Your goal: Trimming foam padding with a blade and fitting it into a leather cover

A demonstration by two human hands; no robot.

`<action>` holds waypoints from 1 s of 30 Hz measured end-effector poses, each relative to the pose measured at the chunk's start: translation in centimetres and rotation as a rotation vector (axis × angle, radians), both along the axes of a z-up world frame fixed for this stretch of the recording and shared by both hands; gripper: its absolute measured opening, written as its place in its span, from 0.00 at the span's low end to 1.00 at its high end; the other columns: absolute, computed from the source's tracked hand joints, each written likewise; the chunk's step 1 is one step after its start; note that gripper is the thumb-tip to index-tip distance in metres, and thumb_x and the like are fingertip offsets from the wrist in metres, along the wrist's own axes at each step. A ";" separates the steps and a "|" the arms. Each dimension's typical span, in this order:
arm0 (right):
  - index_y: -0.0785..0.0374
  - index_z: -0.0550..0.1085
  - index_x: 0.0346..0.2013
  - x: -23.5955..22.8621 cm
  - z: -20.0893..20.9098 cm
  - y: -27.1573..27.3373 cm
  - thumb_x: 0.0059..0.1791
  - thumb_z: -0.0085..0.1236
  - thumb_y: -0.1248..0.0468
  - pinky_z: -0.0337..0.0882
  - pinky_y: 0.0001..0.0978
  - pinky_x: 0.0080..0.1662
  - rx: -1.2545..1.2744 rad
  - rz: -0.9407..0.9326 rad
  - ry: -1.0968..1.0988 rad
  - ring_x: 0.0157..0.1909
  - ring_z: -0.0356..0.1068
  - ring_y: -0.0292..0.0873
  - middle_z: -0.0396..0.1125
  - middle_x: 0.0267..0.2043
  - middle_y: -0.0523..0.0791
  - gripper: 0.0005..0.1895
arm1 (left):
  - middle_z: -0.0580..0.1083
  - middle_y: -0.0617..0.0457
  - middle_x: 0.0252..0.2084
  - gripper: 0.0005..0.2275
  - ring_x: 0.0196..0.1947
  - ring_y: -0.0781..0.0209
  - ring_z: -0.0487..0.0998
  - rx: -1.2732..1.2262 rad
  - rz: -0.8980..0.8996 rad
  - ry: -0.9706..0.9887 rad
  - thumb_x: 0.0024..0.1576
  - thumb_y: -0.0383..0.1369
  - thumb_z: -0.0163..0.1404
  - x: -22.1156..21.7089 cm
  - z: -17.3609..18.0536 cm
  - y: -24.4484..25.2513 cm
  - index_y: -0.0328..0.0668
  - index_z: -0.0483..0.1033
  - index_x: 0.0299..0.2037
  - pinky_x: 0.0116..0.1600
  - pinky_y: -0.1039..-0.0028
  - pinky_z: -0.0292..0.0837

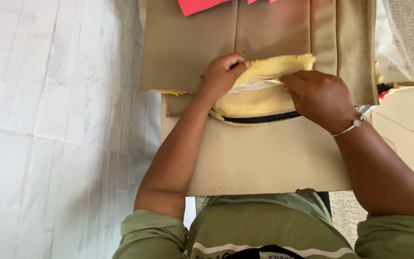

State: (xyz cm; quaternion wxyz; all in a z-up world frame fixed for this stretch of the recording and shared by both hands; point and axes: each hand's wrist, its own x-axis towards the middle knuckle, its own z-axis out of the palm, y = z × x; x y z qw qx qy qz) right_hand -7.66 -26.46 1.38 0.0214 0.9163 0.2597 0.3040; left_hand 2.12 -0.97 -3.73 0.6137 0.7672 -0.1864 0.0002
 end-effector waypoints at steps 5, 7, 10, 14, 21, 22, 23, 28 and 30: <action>0.52 0.80 0.48 1.3 -0.6 -0.8 0.52 0.62 0.63 0.78 0.33 0.40 0.010 0.053 0.185 0.40 0.78 0.42 0.76 0.40 0.40 0.10 | 0.76 0.51 0.20 0.06 0.21 0.65 0.76 0.014 0.132 0.177 0.48 0.39 0.61 3.5 -2.4 -0.7 0.49 0.84 0.29 0.28 0.74 0.68; 0.49 0.79 0.51 2.0 0.3 -0.4 0.52 0.57 0.61 0.76 0.39 0.37 -0.041 0.049 0.240 0.41 0.77 0.46 0.76 0.41 0.40 0.13 | 0.75 0.56 0.23 0.05 0.24 0.68 0.73 -0.026 0.125 0.316 0.48 0.36 0.61 2.7 0.0 -0.9 0.47 0.81 0.28 0.30 0.77 0.65; 0.44 0.78 0.55 2.7 1.3 -0.1 0.52 0.53 0.62 0.74 0.43 0.33 -0.088 0.096 0.238 0.42 0.76 0.48 0.74 0.46 0.39 0.17 | 0.75 0.61 0.26 0.05 0.27 0.71 0.69 -0.074 0.098 0.491 0.49 0.33 0.62 1.7 1.9 -0.6 0.44 0.79 0.27 0.33 0.79 0.62; 0.42 0.79 0.54 3.0 0.6 -0.2 0.48 0.61 0.59 0.68 0.35 0.28 -0.115 0.057 -0.033 0.37 0.75 0.39 0.73 0.39 0.33 0.19 | 0.71 0.63 0.20 0.05 0.22 0.73 0.65 -0.100 0.036 0.430 0.50 0.33 0.63 2.5 -0.3 -0.4 0.45 0.81 0.26 0.28 0.78 0.58; 0.37 0.83 0.54 2.0 0.1 -0.4 0.50 0.62 0.63 0.65 0.28 0.26 -0.114 0.039 -0.190 0.31 0.72 0.35 0.74 0.39 0.28 0.20 | 0.78 0.59 0.25 0.05 0.26 0.71 0.73 -0.125 0.065 0.497 0.48 0.33 0.63 2.0 1.0 -0.5 0.42 0.83 0.29 0.33 0.78 0.66; 0.39 0.83 0.54 2.0 0.0 -0.3 0.49 0.60 0.65 0.65 0.28 0.27 -0.103 0.052 -0.196 0.31 0.72 0.35 0.74 0.39 0.28 0.21 | 0.77 0.60 0.25 0.05 0.26 0.71 0.72 -0.123 0.058 0.489 0.48 0.33 0.63 1.9 0.9 -0.4 0.43 0.83 0.29 0.33 0.78 0.65; 0.41 0.83 0.54 1.9 -0.1 -0.2 0.48 0.59 0.67 0.66 0.28 0.28 -0.092 0.064 -0.202 0.31 0.72 0.36 0.75 0.40 0.28 0.22 | 0.76 0.61 0.24 0.05 0.25 0.71 0.71 -0.121 0.051 0.481 0.48 0.33 0.63 1.9 0.9 -0.4 0.43 0.83 0.28 0.32 0.78 0.63; 0.42 0.83 0.55 2.3 -0.7 -0.1 0.47 0.58 0.67 0.69 0.30 0.32 -0.093 0.065 -0.220 0.35 0.74 0.37 0.75 0.43 0.30 0.24 | 0.76 0.60 0.24 0.05 0.25 0.71 0.71 -0.153 0.019 0.479 0.48 0.33 0.64 2.3 0.2 -0.2 0.42 0.83 0.29 0.31 0.78 0.63; 0.42 0.84 0.54 2.2 -0.7 0.0 0.47 0.58 0.68 0.70 0.28 0.33 -0.070 0.078 -0.250 0.36 0.74 0.36 0.75 0.42 0.30 0.24 | 0.77 0.59 0.24 0.06 0.25 0.70 0.72 -0.164 0.026 0.505 0.48 0.33 0.64 2.1 0.7 -0.2 0.41 0.83 0.29 0.32 0.78 0.65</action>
